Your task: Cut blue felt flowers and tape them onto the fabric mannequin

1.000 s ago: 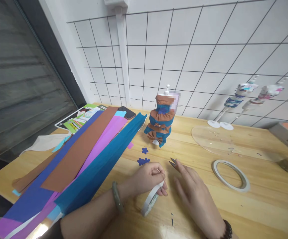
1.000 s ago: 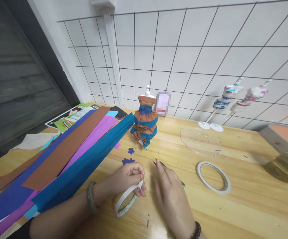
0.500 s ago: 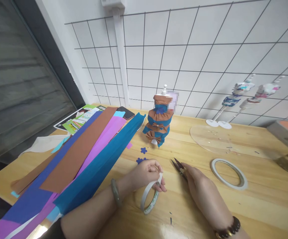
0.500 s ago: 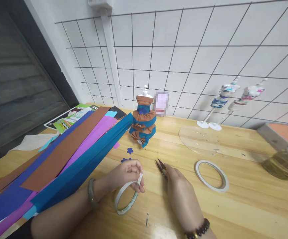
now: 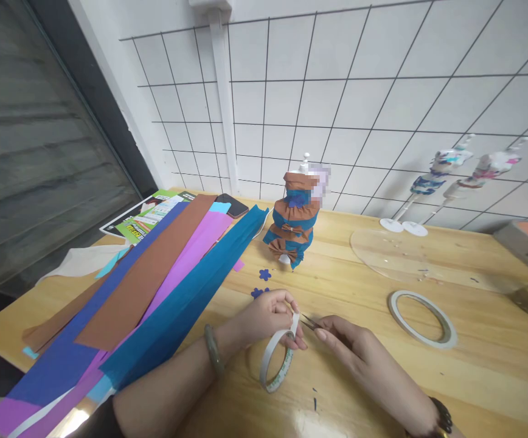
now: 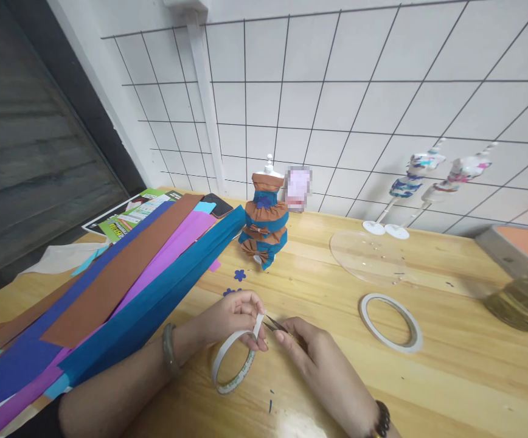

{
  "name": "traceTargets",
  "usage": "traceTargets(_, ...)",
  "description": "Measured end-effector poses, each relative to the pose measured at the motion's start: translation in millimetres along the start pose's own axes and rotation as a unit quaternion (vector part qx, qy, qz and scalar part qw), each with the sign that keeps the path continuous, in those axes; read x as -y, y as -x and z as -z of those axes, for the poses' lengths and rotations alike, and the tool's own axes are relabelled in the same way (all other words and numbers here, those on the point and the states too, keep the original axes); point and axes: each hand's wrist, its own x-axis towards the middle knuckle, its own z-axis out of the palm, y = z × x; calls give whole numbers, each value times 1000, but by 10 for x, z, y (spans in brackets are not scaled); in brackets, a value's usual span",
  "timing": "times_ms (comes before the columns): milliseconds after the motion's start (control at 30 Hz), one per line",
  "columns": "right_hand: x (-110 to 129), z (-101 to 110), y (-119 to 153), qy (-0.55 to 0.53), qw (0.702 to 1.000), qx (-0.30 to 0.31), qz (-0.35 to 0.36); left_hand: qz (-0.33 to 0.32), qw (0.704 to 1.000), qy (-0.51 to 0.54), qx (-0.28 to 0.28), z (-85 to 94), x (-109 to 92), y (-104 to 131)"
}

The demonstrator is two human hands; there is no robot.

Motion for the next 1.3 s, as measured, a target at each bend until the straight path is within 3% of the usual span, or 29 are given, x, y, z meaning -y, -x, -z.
traceTargets(100,-30,13,-20,-14,999,-42,-19,2,1000,-2,13,-8,-16,16)
traceTargets(200,-29,-5,-22,-101,987,-107,-66,0,999,6,47,-35,-39,54)
traceTargets(300,16,-92,-8,-235,961,-66,-126,7,995,12,95,-81,-51,90)
traceTargets(367,47,-166,-3,-316,939,-29,-130,9,993,17,120,-113,-58,101)
traceTargets(567,25,-244,-27,-392,907,-66,-137,2,993,6,119,-157,-71,89)
traceTargets(800,64,-215,-27,-371,916,-61,-141,-48,996,-49,52,-136,-26,81)
traceTargets(1000,29,-236,-44,-333,930,-64,-141,-36,996,-43,72,-137,-44,91)
traceTargets(1167,-45,-62,-6,-133,986,-75,-65,-45,998,-13,52,-106,-64,68)
traceTargets(1300,-2,114,62,-15,998,-56,-38,-40,999,-10,27,-84,-87,62)
